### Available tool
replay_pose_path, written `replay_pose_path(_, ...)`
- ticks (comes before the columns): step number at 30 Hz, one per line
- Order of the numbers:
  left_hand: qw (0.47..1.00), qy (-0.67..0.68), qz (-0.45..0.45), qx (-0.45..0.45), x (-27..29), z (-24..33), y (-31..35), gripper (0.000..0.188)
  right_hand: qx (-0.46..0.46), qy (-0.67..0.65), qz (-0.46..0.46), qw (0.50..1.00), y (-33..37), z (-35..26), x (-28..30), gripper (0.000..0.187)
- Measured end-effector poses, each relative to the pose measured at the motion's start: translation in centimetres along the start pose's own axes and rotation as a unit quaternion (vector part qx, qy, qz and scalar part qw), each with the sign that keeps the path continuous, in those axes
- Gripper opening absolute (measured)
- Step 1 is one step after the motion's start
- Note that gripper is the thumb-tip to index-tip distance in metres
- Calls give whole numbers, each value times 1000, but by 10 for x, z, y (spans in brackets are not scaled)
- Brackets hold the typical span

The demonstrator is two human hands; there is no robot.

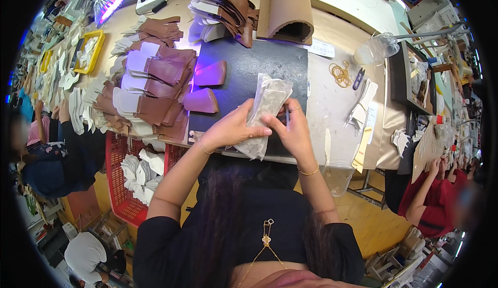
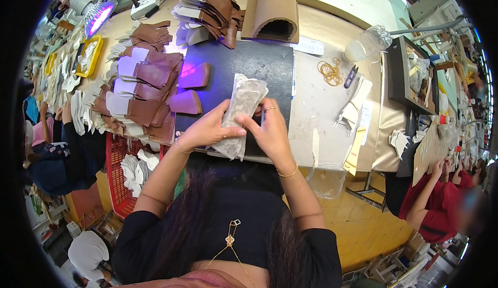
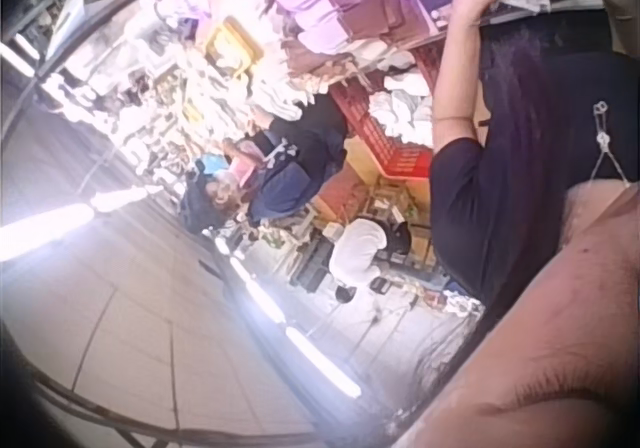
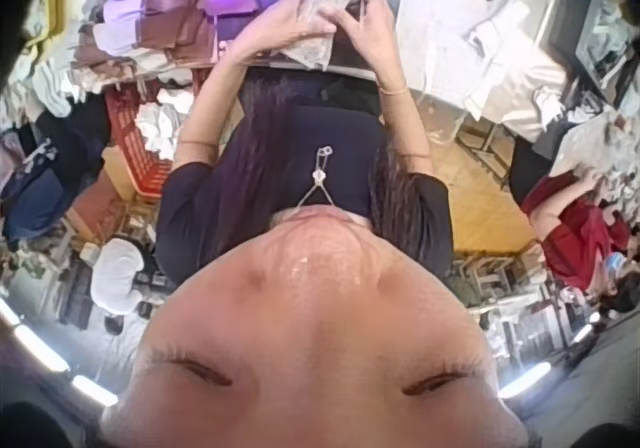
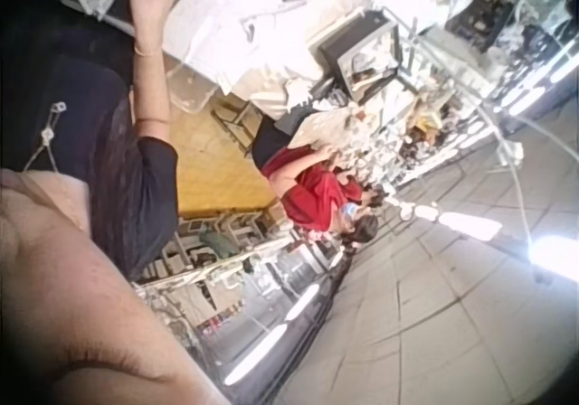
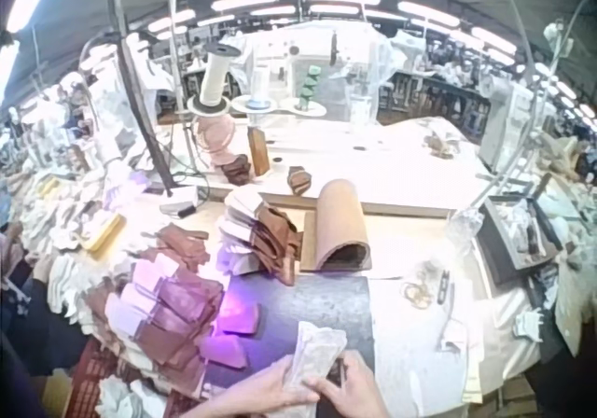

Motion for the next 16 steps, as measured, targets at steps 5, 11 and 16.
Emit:
replay_pose_path(5,911,-411,20,-27,-3,33,8,78,66,3,213,975,2,2,69,30)
replay_pose_path(11,841,-540,34,-27,-11,33,7,73,56,-159,82,982,-28,36,49,40)
replay_pose_path(16,873,-466,137,-50,20,19,39,78,107,-245,-7,964,-46,44,16,68)
Point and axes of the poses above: each hand's wrist, its own y-axis away from the middle knuckle, its own x-axis out of the back of the hand, z = x × y, the point moved 8 cm from there along -y, towards the middle knuckle, and after that the axes turned 2 degrees about y, right-handed, at the moved point
